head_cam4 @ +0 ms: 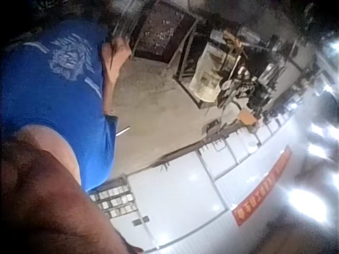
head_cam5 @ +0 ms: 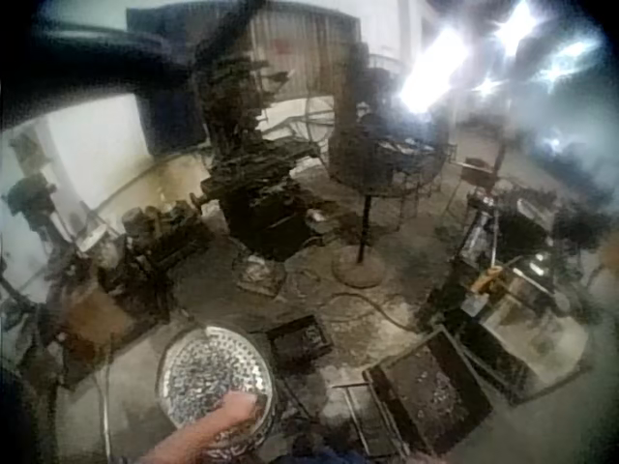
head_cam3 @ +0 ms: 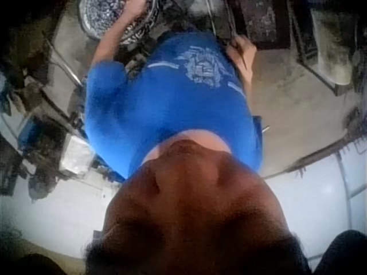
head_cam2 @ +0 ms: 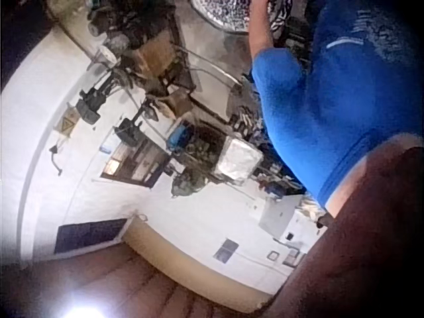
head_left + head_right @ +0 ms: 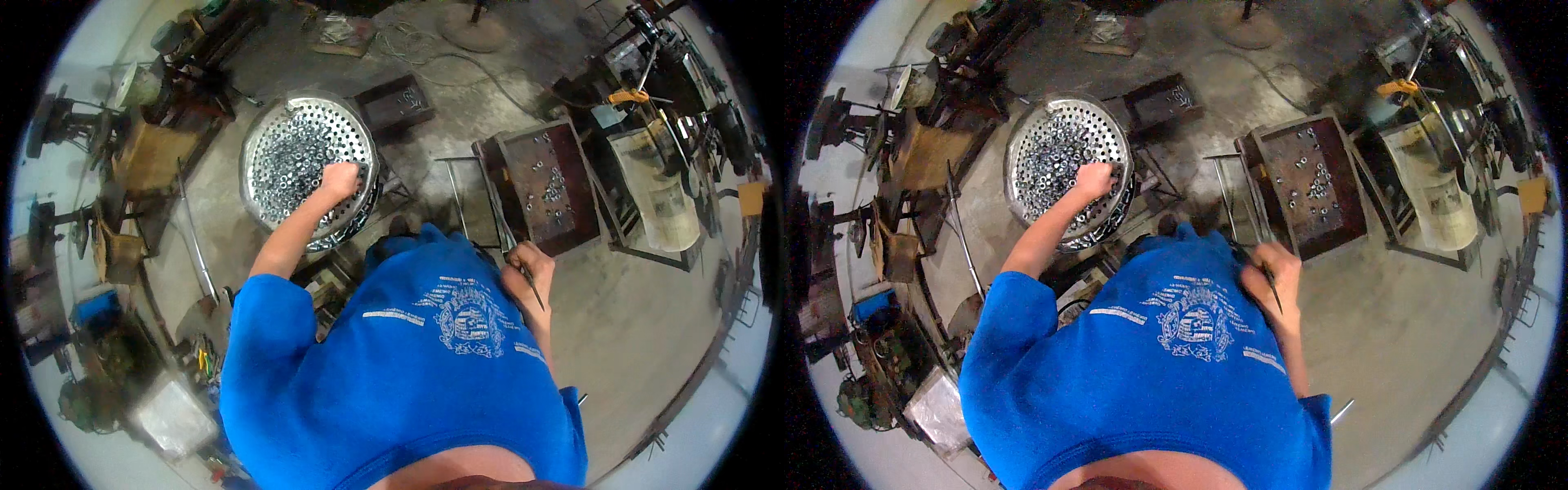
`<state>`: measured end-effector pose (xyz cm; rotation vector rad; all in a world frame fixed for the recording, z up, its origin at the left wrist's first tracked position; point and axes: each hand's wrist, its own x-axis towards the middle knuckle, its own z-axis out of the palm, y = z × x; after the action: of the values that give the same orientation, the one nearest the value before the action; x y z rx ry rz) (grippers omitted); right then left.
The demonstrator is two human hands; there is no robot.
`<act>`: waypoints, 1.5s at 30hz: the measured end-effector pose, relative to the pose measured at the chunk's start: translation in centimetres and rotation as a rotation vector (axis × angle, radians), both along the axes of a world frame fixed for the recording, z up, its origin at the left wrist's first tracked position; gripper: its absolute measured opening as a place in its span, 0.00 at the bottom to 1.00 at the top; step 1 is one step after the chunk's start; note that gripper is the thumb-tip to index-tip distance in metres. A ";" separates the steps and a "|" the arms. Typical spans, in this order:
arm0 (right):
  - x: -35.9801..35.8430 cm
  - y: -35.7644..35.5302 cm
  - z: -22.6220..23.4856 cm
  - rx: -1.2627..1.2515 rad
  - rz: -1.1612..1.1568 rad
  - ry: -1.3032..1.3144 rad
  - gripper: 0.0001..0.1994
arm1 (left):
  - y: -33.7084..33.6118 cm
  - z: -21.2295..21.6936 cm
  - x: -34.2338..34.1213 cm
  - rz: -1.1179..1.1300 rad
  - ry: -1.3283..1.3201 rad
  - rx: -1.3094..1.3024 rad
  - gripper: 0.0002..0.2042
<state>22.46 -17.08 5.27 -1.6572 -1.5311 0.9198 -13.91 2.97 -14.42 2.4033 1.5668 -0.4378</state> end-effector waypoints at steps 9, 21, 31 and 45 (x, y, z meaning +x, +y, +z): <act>-0.4 -0.7 0.6 0.003 -0.035 0.023 0.09 | 0.0 3.0 0.6 0.130 -0.227 -0.013 0.09; -3.5 3.3 2.7 0.209 0.347 0.137 0.10 | -3.0 13.6 11.1 -0.331 -0.830 0.062 0.13; -3.1 3.6 1.8 0.133 0.336 0.120 0.09 | -3.3 14.8 13.6 -0.628 -0.863 0.179 0.13; 4.2 -3.9 2.1 0.168 -0.492 -0.157 0.04 | -2.4 8.6 32.8 -0.492 -0.833 -0.157 0.21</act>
<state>26.62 -20.96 7.41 -1.8926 -1.1728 0.3976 18.85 0.56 -5.80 2.3429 0.5700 0.3317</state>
